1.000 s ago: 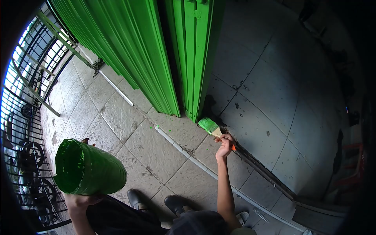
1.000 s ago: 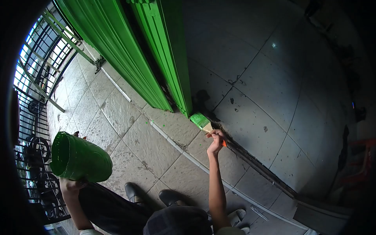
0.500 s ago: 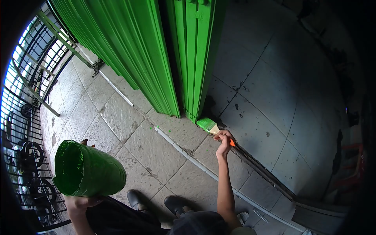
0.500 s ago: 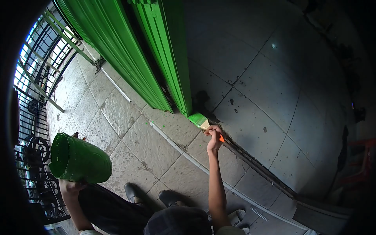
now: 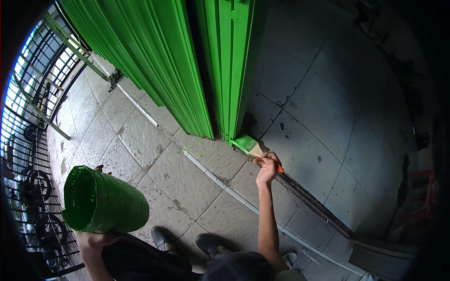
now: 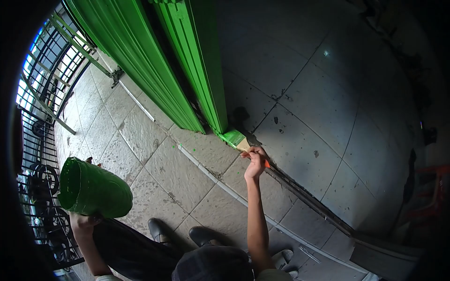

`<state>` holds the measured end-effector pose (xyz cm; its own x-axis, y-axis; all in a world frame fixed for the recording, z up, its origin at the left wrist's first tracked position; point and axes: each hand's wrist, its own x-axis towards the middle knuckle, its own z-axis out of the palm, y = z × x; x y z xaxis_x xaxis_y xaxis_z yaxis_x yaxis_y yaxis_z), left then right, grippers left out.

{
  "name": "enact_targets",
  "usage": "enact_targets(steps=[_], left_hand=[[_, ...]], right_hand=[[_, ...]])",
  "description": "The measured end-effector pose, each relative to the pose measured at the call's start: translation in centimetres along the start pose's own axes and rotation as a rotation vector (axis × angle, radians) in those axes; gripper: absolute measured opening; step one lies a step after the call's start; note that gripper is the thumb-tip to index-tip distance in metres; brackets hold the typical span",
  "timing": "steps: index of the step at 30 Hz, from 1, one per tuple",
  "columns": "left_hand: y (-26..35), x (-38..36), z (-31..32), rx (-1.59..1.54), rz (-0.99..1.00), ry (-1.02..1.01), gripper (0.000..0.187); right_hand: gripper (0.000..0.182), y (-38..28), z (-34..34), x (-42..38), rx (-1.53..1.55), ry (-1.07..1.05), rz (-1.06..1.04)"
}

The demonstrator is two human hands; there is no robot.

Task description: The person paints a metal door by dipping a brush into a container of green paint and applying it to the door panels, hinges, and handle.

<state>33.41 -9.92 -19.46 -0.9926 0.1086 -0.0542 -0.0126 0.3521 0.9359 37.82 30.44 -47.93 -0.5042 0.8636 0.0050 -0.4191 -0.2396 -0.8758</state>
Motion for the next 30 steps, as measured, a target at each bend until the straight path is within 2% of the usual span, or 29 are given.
enact_targets(steps=[2, 5, 7, 11, 15, 16, 19, 23, 25, 27, 30], left_hand=[[0.0, 0.0, 0.0, 0.002, 0.016, 0.01, 0.076], [-0.2, -0.1, 0.3, -0.049, 0.018, -0.001, 0.076], [0.6, 0.0, 0.9, -0.051, 0.004, -0.018, 0.076], [1.2, 0.3, 1.4, -0.061, -0.04, 0.004, 0.077], [1.0, 0.1, 1.5, -0.054, -0.02, 0.021, 0.077], [1.2, 0.1, 1.8, -0.061, -0.013, 0.029, 0.076], [2.4, 0.2, 2.0, 0.018, -0.046, -0.002, 0.075], [1.9, 0.2, 1.9, 0.033, -0.018, 0.016, 0.073], [1.7, 0.6, 1.6, 0.088, -0.016, -0.017, 0.073], [2.2, 1.0, 2.7, -0.04, 0.007, -0.038, 0.071], [3.0, 2.0, 3.8, -0.104, 0.017, -0.109, 0.068]], right_hand=[[0.016, -0.3, -1.3, 0.1, 0.082, 0.041, -0.034], [0.016, 0.2, -1.8, 0.2, -0.179, 0.051, 0.027], [0.017, -0.9, 0.2, 0.1, -0.207, -0.042, 0.046], [0.016, -5.9, 4.2, 0.7, -0.186, -0.119, -0.118], [0.013, -11.8, 6.3, 1.6, 0.221, -0.204, -0.333], [0.011, -11.9, 6.1, 1.8, 0.316, -0.214, -0.329], [0.014, -9.6, 5.9, 1.6, 0.519, -0.014, -0.202], [0.014, -2.4, 0.3, 0.9, 0.102, 0.113, 0.01], [0.013, -2.8, 0.5, 0.3, -0.108, 0.079, 0.075], [0.013, -4.0, 1.9, 0.4, -0.197, 0.031, 0.046], [0.014, -10.7, 6.9, 0.9, -0.121, -0.068, -0.106]])
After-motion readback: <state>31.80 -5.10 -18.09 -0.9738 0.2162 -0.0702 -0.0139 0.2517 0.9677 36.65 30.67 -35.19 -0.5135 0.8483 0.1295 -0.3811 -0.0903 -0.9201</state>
